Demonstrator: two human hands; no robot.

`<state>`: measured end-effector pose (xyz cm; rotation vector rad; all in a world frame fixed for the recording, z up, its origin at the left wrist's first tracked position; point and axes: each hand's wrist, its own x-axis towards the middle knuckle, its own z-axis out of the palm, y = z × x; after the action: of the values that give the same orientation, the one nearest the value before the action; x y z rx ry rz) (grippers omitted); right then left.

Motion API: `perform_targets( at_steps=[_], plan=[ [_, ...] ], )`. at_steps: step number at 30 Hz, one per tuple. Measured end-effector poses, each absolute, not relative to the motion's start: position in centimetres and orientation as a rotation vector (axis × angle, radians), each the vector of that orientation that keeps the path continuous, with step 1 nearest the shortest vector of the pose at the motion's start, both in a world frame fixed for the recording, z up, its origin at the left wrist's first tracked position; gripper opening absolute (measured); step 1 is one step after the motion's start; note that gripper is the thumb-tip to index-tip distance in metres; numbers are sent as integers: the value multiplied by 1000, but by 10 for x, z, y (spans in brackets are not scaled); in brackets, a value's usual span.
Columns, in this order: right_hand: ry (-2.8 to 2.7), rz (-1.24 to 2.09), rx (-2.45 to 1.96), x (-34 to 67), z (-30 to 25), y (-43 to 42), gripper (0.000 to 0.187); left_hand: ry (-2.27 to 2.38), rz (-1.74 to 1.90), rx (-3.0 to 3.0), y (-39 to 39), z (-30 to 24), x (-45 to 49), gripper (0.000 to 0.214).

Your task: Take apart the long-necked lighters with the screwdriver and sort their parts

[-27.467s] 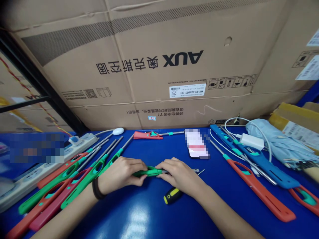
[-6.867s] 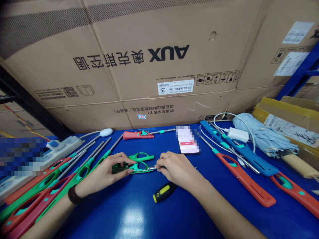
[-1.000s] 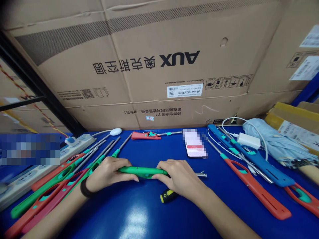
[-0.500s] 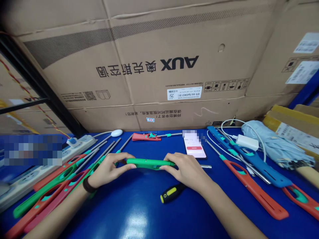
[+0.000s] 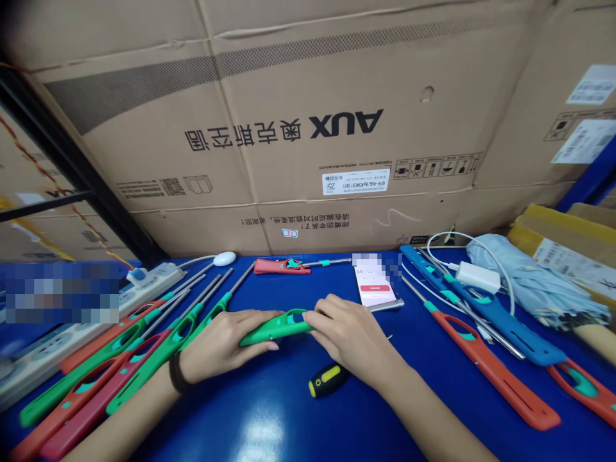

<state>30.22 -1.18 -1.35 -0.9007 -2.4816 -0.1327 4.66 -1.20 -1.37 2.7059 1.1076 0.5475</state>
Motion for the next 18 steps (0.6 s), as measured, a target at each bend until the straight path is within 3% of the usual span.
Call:
perform_targets(
  at_steps=[7, 12, 18],
  plan=[
    [-2348, -332, -770, 298, -17, -12, 19, 1107, 504, 2194, -16, -14, 54, 35],
    [-2343, -168, -929, 296, -16, -14, 34, 1178, 660, 2514, -16, -23, 53, 26],
    [-2444, 15, -886, 299, -19, -9, 14, 1095, 760, 2820, -16, -27, 53, 19]
  ],
)
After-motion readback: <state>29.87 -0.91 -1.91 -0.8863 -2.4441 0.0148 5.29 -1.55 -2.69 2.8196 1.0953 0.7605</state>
